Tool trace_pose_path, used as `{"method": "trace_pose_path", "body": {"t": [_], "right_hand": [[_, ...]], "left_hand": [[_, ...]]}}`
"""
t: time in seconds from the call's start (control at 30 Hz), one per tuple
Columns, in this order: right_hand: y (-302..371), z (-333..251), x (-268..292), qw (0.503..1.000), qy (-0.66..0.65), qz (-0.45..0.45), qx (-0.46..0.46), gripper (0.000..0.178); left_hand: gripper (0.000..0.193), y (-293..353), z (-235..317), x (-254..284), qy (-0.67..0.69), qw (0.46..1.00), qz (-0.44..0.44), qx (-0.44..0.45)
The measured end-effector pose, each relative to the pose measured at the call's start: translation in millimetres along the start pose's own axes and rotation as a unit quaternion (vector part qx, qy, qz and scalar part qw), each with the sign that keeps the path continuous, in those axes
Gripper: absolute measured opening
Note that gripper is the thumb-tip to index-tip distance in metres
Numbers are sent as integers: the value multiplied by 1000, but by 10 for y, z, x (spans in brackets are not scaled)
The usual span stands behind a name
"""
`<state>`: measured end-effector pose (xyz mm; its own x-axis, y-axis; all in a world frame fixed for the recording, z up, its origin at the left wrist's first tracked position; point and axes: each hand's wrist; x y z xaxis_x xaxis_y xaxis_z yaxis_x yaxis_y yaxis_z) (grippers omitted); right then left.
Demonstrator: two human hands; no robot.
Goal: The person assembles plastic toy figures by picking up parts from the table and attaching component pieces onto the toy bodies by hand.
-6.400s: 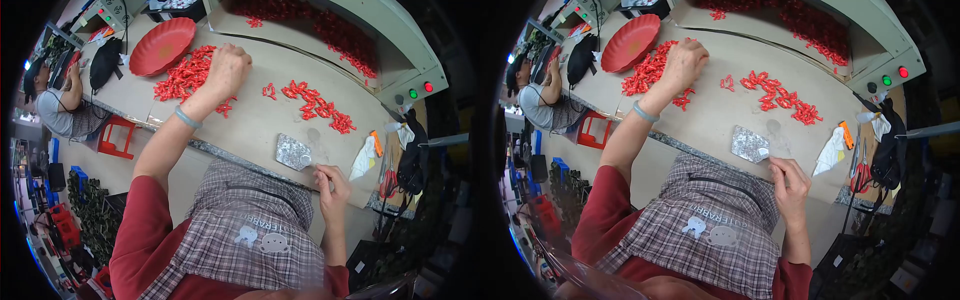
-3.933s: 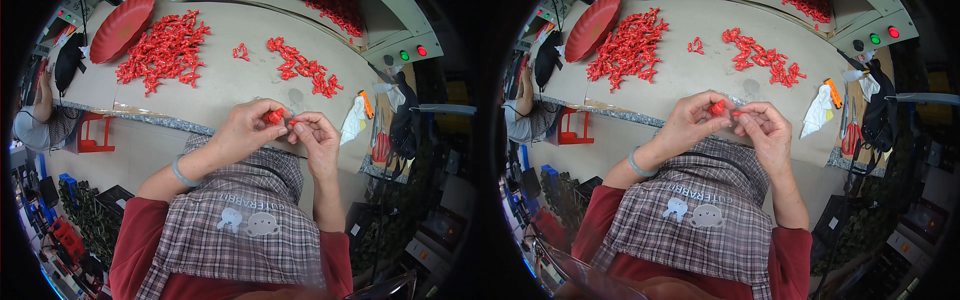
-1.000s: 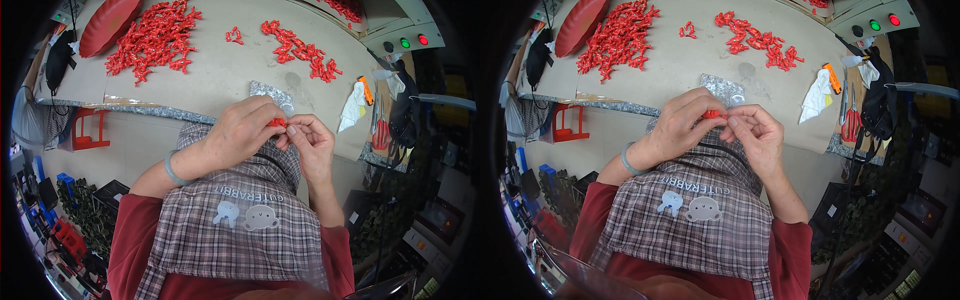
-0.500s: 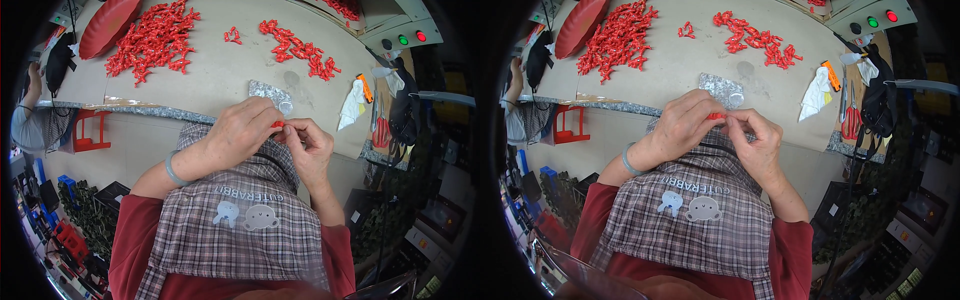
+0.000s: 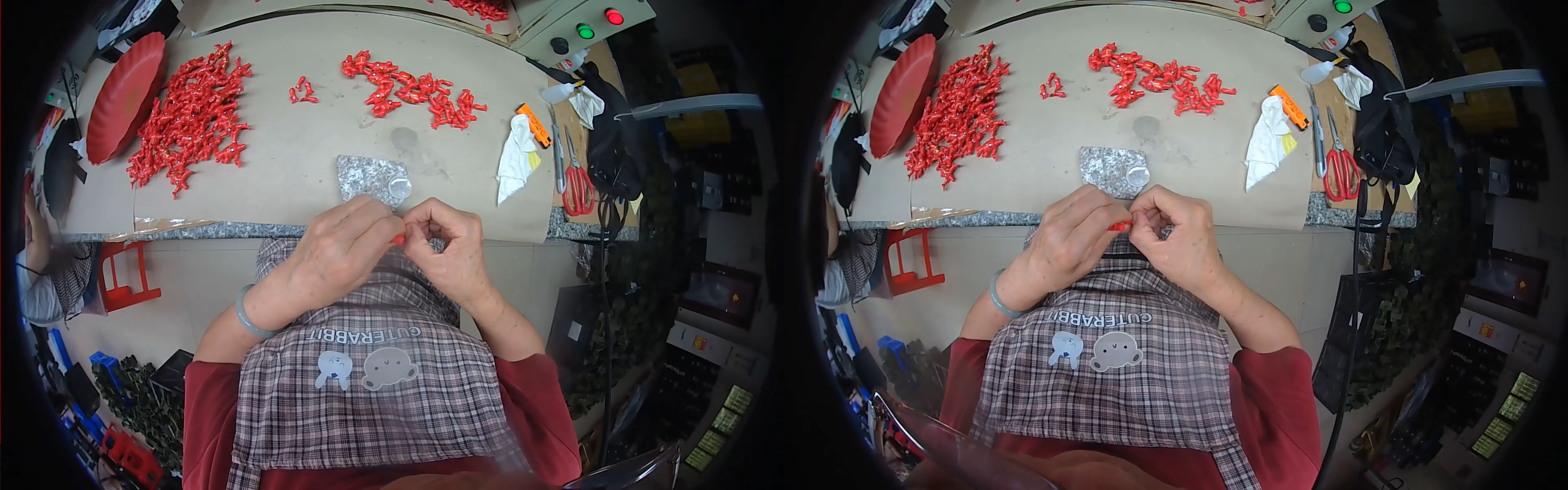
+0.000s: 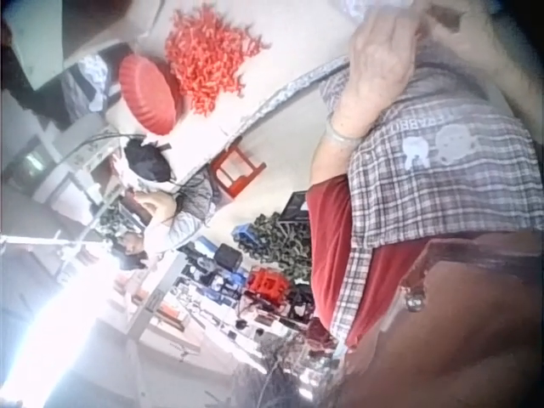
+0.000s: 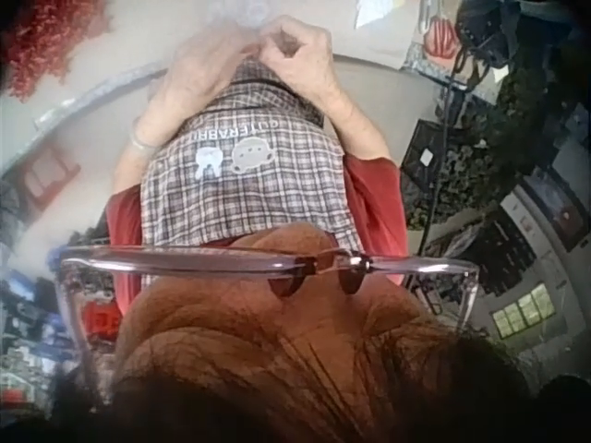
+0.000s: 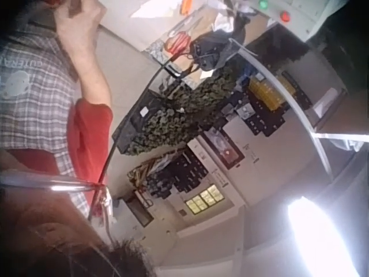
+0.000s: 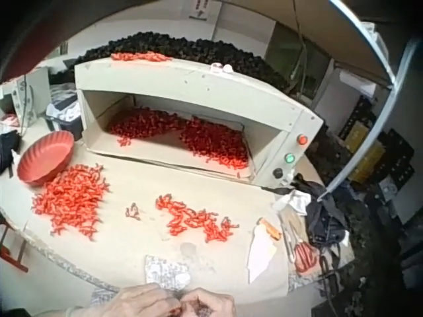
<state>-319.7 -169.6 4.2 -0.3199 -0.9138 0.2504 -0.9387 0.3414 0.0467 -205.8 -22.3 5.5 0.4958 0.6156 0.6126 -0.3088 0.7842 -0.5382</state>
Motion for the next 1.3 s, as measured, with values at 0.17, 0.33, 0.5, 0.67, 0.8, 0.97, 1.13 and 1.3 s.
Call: {"method": "trace_pose_path", "body": {"t": [0.17, 0.33, 0.5, 0.67, 0.8, 0.97, 1.13, 1.3], "right_hand": [[-4, -127, 139, 993, -106, -24, -47, 3], [-24, -128, 157, 994, -104, 28, 2, 10], [-12, -64, 4, 975, -221, -31, -19, 17], [-41, 69, -13, 950, -304, -49, -51, 14], [-54, 47, 4, 904, -399, -74, -135, 14], [-76, 41, 26, 862, -463, -121, -164, 12], [-52, 127, 1, 909, -404, -67, -82, 10], [-46, -1, -71, 981, -187, 50, 15, 14]], "left_hand": [[19, -14, 39, 25, 258, 942, -47, 208], [10, 43, -37, -75, 567, 757, 20, 324], [9, 97, -89, -135, 604, 733, 52, 310], [7, 83, -70, -96, 592, 746, 48, 303], [9, 92, -87, -134, 504, 807, 84, 296], [9, 137, -137, -194, 506, 811, 96, 279], [10, 89, -97, -146, 591, 747, 72, 297], [10, 92, -69, -157, 540, 778, 77, 313]]}}
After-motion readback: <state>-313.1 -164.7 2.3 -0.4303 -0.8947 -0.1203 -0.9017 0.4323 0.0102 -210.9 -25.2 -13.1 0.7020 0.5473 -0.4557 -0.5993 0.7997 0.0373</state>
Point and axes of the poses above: each hand's wrist, its own y-axis away from the middle knuckle, its own x-axis out of the back of the hand, z = x × y, and after that the axes turned 2 degrees about -z, right-handed
